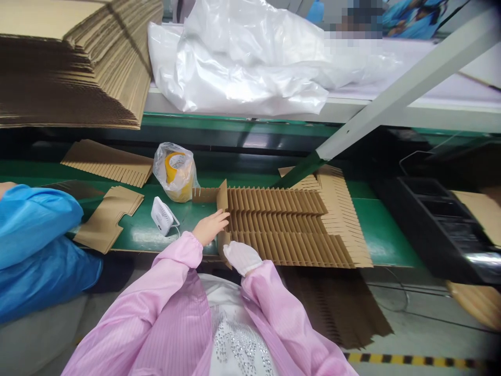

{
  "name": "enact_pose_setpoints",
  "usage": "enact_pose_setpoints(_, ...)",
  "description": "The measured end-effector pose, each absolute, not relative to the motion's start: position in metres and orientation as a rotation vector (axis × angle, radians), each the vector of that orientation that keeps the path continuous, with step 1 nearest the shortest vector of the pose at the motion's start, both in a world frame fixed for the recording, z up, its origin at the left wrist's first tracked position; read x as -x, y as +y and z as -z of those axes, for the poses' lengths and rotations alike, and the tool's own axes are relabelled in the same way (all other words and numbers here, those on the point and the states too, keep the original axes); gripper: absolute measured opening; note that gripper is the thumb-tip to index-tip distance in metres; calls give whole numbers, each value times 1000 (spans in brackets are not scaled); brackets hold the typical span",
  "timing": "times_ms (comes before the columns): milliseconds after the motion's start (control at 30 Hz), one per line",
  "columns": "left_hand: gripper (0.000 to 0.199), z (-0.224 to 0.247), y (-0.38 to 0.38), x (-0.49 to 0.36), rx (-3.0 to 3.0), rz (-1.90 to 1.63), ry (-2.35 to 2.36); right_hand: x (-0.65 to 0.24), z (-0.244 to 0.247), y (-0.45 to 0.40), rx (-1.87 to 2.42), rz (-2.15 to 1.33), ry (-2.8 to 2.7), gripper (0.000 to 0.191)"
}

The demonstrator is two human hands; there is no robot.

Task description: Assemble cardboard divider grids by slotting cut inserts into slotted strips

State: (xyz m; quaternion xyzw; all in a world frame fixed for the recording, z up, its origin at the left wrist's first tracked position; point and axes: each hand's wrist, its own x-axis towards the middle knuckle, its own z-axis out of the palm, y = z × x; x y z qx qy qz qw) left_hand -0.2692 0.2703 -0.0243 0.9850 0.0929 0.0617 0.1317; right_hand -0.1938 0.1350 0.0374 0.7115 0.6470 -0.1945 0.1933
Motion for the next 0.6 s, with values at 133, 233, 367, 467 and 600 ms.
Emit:
enact_pose_setpoints(133, 12, 21, 274, 270, -2851, -155, 206, 198, -39, 127, -2060, 513, 1790, 46)
enact_pose_setpoints(233, 10, 17, 274, 269, -2836, -131, 180, 203, -39, 124, -2128, 511, 1757, 47)
enact_pose_setpoints(367, 12, 17, 274, 268, -2789, -107, 205, 204, -41, 130, -2405, 552, 1525, 46)
enact_pose_setpoints(467, 14, 16, 274, 269, -2740, -82, 213, 199, -48, 138, -2656, 535, 1365, 51)
enact_pose_setpoints(600, 19, 9, 273, 267, -2701, -84, 238, 182, -60, 161, -2839, 340, 1341, 57)
